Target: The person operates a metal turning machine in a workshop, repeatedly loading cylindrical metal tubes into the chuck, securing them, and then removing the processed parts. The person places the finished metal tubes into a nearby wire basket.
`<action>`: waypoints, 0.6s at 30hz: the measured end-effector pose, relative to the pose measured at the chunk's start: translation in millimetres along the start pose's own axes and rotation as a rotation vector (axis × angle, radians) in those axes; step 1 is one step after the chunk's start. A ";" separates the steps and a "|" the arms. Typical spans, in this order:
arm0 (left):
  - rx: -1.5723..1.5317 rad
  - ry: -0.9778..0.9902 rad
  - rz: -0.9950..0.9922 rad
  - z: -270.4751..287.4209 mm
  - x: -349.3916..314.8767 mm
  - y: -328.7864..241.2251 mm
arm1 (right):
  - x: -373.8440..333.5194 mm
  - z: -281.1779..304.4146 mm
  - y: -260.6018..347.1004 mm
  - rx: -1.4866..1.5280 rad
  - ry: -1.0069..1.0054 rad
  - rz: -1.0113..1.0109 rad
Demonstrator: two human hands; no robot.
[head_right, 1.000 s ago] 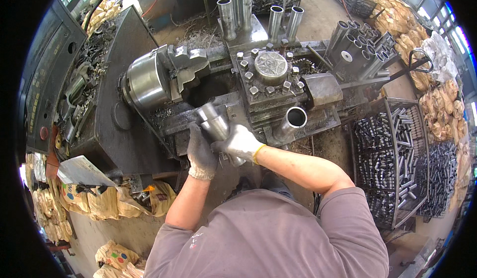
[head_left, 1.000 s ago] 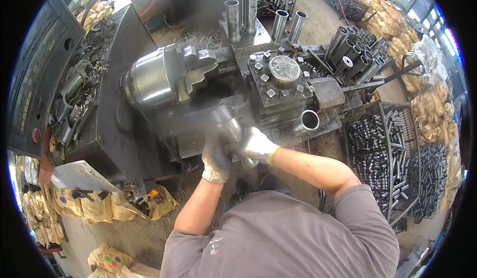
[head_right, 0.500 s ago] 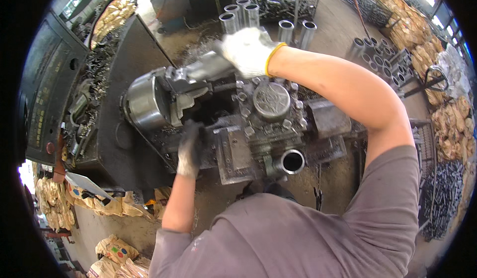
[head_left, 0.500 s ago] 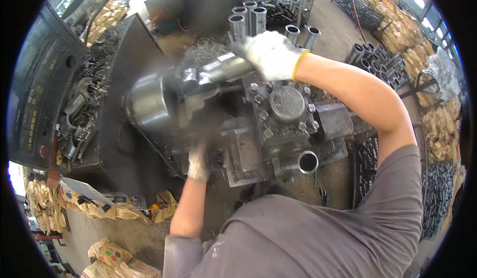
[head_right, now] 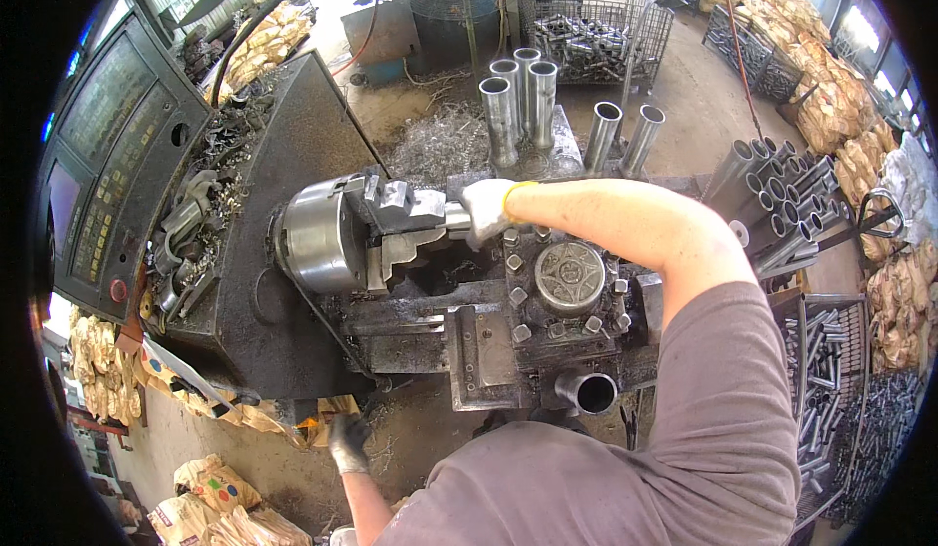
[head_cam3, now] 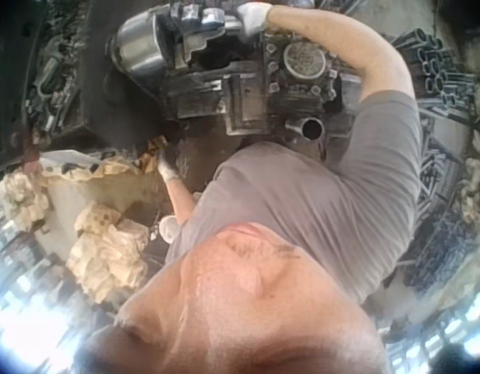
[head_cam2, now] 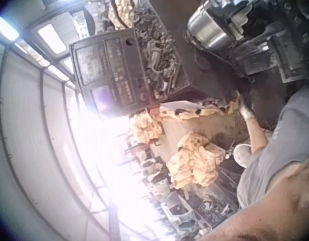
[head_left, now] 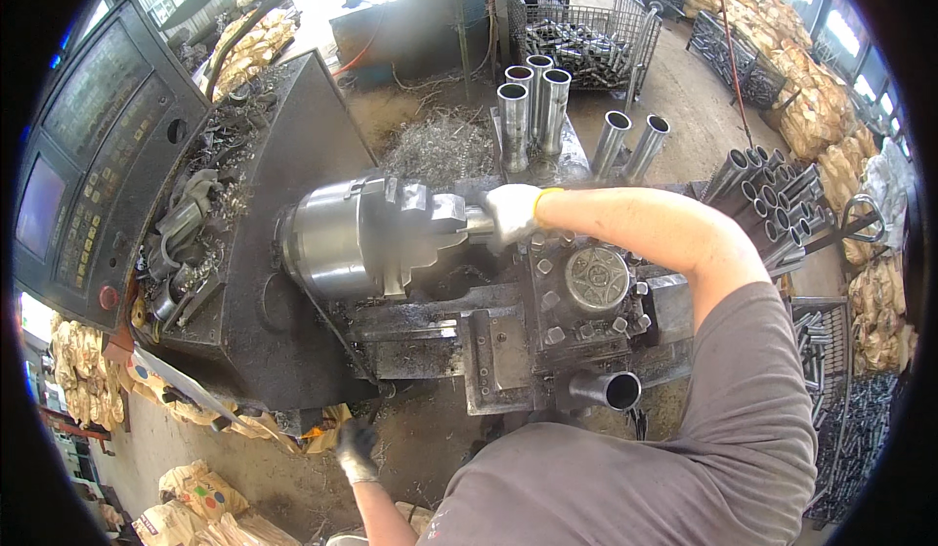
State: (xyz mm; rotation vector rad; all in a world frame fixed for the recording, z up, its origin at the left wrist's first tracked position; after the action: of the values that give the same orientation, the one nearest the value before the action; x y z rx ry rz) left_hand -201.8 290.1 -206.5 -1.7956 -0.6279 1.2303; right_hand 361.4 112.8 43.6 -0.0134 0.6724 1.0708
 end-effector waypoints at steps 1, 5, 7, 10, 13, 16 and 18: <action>-0.156 -0.149 -0.066 26.2 11.8 3.8 | -3.8 11.5 -6.4 0.106 -0.059 0.062; -0.377 -0.272 -0.162 102.2 22.8 -13.6 | -16.0 -13.9 -78.4 0.075 0.469 -0.212; -0.503 -0.257 -0.104 82.1 14.0 -29.2 | -16.2 -19.6 -62.8 0.041 0.365 -0.268; -0.583 -0.155 0.009 57.0 8.1 -43.1 | 2.6 -16.4 -45.4 0.372 0.177 -0.182; -0.540 -0.072 0.111 59.4 6.7 -47.7 | 14.4 -12.6 -9.7 0.385 0.108 -0.120; -0.507 0.064 0.149 61.8 7.8 -52.5 | 8.2 -3.8 -1.0 0.366 0.043 -0.068; -0.436 -0.005 0.048 69.9 16.0 -58.9 | -2.8 2.9 0.1 0.367 -0.051 0.042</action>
State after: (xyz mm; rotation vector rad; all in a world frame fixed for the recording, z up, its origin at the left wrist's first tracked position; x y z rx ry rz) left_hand -256.5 358.1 -174.9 -2.1743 -0.9147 1.1935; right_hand 361.9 111.5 47.4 0.3445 0.8169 0.9713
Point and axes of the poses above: each hand's wrist, its own x-axis towards the middle knuckle, its own z-axis out of the back of the hand, y = z × x, the point moved 10 cm from there along x, towards the middle knuckle, and after that the axes turned 8 degrees about y, right-handed, at the moved point
